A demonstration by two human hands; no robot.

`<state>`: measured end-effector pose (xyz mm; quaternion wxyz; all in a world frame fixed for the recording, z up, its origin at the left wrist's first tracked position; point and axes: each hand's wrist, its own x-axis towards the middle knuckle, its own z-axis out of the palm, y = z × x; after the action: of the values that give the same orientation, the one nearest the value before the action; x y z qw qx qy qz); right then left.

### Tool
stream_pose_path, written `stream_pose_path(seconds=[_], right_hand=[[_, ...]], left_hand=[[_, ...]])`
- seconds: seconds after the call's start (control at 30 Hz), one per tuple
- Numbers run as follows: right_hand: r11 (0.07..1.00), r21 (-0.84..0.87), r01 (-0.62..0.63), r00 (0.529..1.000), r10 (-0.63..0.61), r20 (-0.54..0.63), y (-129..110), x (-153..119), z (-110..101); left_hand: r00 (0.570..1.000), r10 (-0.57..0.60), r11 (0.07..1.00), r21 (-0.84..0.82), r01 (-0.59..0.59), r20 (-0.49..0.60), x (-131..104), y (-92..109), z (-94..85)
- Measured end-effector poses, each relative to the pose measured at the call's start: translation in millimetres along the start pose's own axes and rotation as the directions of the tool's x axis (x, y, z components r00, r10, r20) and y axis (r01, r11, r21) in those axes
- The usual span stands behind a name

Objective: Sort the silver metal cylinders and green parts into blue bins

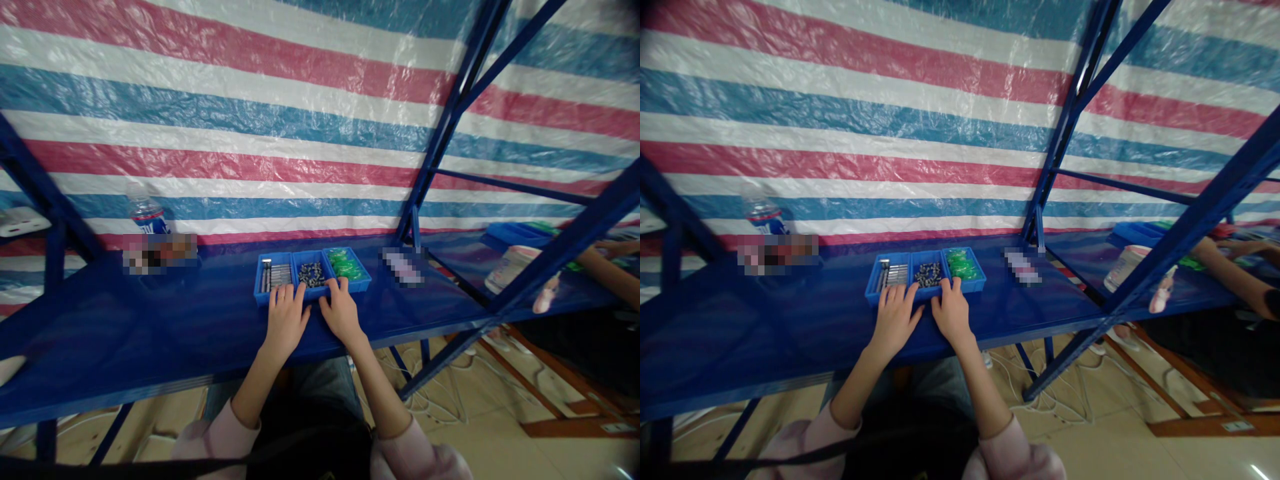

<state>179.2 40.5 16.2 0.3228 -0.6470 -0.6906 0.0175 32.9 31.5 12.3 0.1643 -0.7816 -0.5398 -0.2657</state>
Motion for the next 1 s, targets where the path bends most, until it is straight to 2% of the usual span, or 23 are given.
stream_pose_path(seconds=[1.0], right_hand=[[1.0, -0.011, -0.001, 1.0, 0.001, 0.012, 0.1, -0.2, -0.1]], left_hand=[[1.0, -0.006, 1.0, -0.014, 0.006, -0.009, 0.0, -0.6, 0.8]])
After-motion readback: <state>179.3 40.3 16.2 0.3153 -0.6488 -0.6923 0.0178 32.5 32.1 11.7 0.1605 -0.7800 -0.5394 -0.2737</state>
